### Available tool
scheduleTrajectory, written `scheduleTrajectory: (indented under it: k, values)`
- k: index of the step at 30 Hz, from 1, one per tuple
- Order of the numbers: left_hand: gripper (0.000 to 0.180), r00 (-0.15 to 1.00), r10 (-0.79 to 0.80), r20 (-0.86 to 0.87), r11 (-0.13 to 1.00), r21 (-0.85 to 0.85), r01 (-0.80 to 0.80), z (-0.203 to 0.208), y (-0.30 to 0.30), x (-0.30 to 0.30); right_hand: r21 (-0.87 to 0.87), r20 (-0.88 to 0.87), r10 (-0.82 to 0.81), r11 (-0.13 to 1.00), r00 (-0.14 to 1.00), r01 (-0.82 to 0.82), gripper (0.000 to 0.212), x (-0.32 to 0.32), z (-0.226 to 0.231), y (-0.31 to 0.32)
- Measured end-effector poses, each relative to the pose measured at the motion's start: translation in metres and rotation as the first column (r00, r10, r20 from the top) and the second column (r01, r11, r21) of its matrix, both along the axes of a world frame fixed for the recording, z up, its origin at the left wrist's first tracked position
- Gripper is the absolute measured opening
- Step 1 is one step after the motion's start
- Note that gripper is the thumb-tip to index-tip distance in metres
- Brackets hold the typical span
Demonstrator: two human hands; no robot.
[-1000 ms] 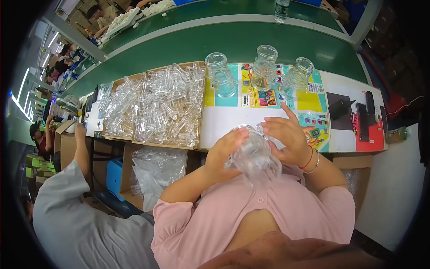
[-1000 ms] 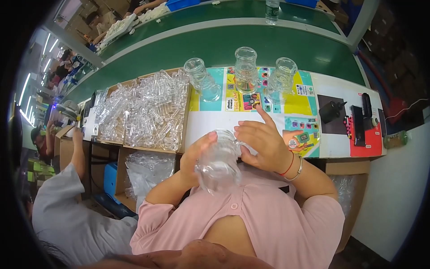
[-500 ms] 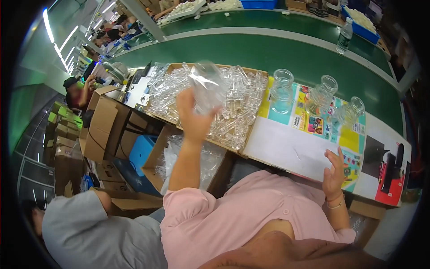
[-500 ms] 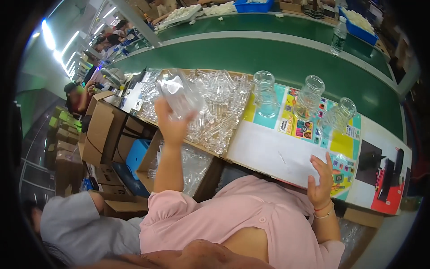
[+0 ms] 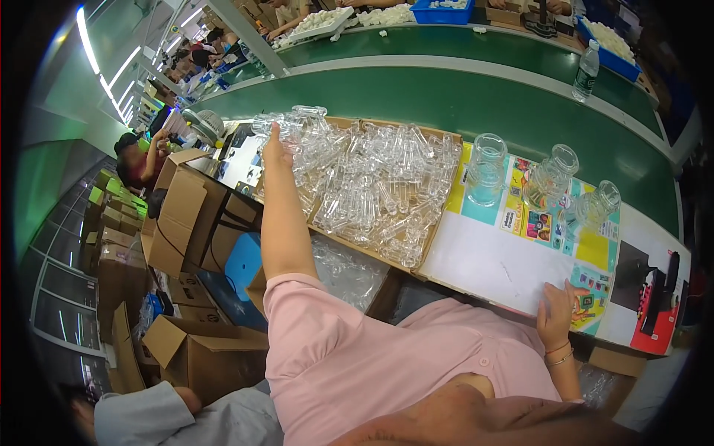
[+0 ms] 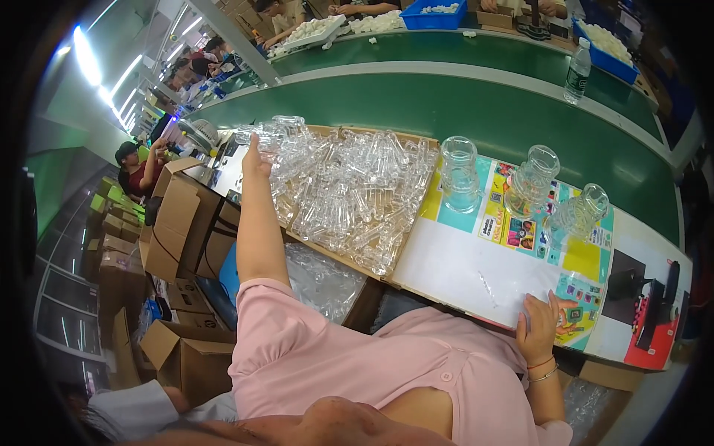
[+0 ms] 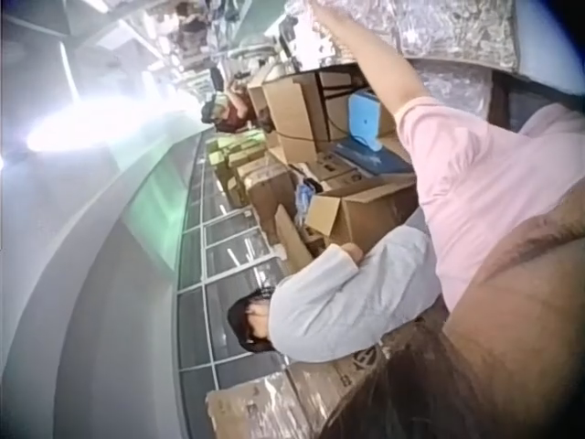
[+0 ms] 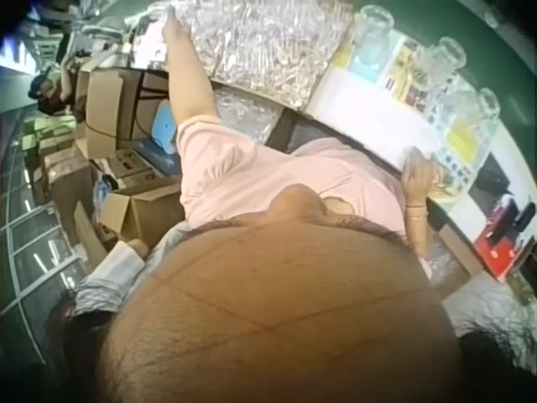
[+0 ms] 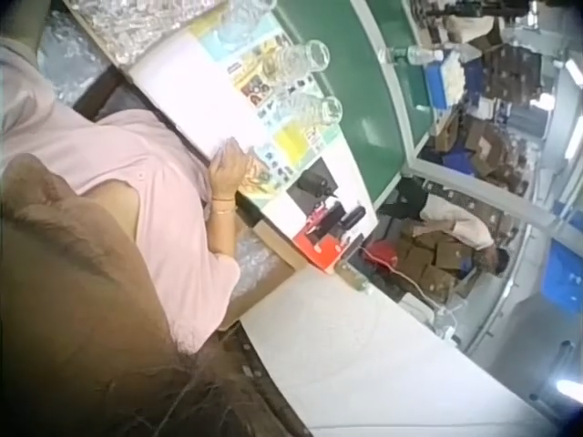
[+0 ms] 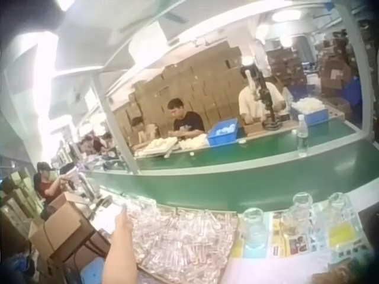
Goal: Cleaning clear mugs with an air blower tool and placing them into plastic bags on an assembly line.
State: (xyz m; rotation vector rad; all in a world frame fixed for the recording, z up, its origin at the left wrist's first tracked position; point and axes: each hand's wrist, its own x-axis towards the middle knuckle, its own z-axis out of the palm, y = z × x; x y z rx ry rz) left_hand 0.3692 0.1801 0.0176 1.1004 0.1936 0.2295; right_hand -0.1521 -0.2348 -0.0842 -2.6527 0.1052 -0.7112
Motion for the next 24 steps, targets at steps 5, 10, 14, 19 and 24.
scheduleTrajectory:
  k: [5,10,14,19,24]
  values:
    - [0.053,0.997,-0.072,-0.025,0.98,0.184,0.076,-0.018,-0.003,0.03,-0.026,0.013,0.014,1.0,1.0,-0.013,0.024,0.002,-0.002,0.002]
    - [0.052,0.985,0.057,0.163,0.762,0.63,-0.148,0.006,-0.022,0.032,-0.095,-0.012,0.008,0.995,1.0,-0.009,0.021,0.003,-0.001,0.004]
    - [0.043,0.884,0.274,0.378,0.611,0.642,-0.464,-0.007,-0.008,0.079,-0.124,-0.014,-0.004,0.992,1.0,0.002,0.019,0.003,-0.001,0.005]
    - [0.03,0.949,0.31,0.052,0.821,0.489,-0.294,-0.034,0.032,0.103,-0.148,-0.011,-0.001,0.989,1.0,-0.001,0.017,0.005,-0.003,0.003]
    - [0.036,0.952,0.255,-0.167,0.768,0.633,-0.095,-0.055,0.035,0.095,-0.142,-0.026,-0.005,0.99,1.0,0.002,0.017,0.009,-0.001,0.004]
